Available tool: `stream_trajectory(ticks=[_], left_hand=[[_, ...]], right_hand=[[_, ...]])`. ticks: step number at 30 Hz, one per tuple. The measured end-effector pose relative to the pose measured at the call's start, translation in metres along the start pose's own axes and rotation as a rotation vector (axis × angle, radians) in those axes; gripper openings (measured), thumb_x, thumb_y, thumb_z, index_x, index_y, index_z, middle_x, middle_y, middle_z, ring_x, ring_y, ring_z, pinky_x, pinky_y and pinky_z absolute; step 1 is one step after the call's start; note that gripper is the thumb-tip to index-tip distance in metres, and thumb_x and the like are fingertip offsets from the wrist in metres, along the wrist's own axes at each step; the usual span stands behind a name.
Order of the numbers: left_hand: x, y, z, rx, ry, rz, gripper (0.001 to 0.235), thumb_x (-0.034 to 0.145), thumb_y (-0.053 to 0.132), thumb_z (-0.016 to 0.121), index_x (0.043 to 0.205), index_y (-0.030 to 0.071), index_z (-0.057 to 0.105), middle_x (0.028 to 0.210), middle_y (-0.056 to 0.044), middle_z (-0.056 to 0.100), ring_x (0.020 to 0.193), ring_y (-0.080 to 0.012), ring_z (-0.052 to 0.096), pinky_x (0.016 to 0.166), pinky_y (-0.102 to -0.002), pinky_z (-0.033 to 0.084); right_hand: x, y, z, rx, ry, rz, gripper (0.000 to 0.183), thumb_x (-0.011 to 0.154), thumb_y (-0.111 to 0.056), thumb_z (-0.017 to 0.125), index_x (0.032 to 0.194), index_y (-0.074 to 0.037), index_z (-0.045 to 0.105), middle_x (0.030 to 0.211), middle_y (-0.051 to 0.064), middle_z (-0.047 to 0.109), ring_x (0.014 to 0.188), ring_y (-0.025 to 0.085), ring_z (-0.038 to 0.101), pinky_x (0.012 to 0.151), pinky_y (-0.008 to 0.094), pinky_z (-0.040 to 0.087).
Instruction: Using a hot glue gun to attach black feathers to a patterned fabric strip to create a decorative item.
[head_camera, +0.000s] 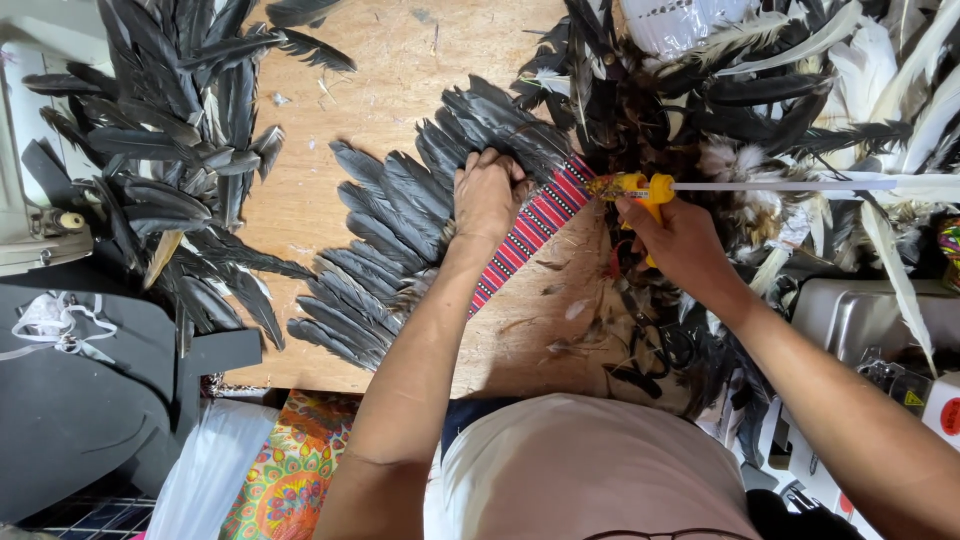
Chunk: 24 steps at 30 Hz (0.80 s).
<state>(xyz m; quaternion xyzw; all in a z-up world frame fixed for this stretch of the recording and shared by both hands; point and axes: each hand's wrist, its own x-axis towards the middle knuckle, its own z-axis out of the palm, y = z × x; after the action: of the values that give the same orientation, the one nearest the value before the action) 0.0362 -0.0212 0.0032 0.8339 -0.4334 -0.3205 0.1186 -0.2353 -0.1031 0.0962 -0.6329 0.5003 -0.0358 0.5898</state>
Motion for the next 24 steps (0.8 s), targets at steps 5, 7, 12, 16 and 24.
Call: stream_trajectory(ticks=[5, 7, 12, 16, 24], left_hand=[[-0.003, -0.001, -0.006, -0.005, 0.015, 0.009, 0.025, 0.09, 0.037, 0.089, 0.106, 0.024, 0.075, 0.119, 0.001, 0.07, 0.129, -0.0257, 0.059, 0.114, -0.044, 0.045], [-0.003, -0.002, -0.008, -0.004, 0.023, 0.017, 0.028, 0.089, 0.037, 0.089, 0.108, 0.023, 0.074, 0.12, 0.001, 0.069, 0.129, -0.0264, 0.059, 0.114, -0.044, 0.045], [0.005, -0.01, 0.011, 0.057, 0.074, 0.089, 0.039, 0.087, 0.041, 0.092, 0.113, 0.026, 0.066, 0.119, 0.005, 0.062, 0.126, -0.0219, 0.055, 0.11, -0.043, 0.044], [-0.013, 0.004, -0.016, 0.015, 0.144, 0.113, 0.044, 0.088, 0.041, 0.092, 0.12, 0.023, 0.067, 0.123, 0.002, 0.061, 0.127, -0.0248, 0.055, 0.111, -0.045, 0.046], [-0.098, 0.026, -0.063, -0.411, 0.469, 0.317, 0.002, 0.103, 0.014, 0.075, 0.101, 0.014, 0.076, 0.09, -0.008, 0.067, 0.099, -0.0355, 0.071, 0.093, -0.044, 0.058]], right_hand=[[-0.005, -0.008, 0.0, -0.03, -0.011, -0.015, 0.055, 0.122, -0.044, 0.059, 0.132, 0.01, 0.066, 0.086, 0.028, 0.074, 0.072, 0.037, 0.077, 0.066, 0.051, 0.07], [-0.008, -0.01, -0.001, -0.032, -0.01, -0.013, 0.056, 0.122, -0.044, 0.058, 0.131, 0.01, 0.066, 0.086, 0.029, 0.074, 0.073, 0.038, 0.077, 0.066, 0.052, 0.07], [-0.01, -0.002, -0.006, -0.037, -0.014, -0.032, 0.056, 0.122, -0.044, 0.056, 0.129, 0.01, 0.067, 0.085, 0.026, 0.073, 0.074, 0.035, 0.077, 0.066, 0.05, 0.072], [-0.019, -0.009, -0.01, -0.039, -0.011, -0.047, 0.055, 0.122, -0.042, 0.057, 0.134, 0.01, 0.064, 0.088, 0.027, 0.072, 0.078, 0.037, 0.078, 0.068, 0.052, 0.072], [-0.044, -0.024, -0.039, 0.09, 0.029, -0.168, 0.05, 0.125, -0.039, 0.058, 0.133, 0.01, 0.067, 0.092, 0.024, 0.071, 0.086, 0.032, 0.076, 0.076, 0.047, 0.069]])
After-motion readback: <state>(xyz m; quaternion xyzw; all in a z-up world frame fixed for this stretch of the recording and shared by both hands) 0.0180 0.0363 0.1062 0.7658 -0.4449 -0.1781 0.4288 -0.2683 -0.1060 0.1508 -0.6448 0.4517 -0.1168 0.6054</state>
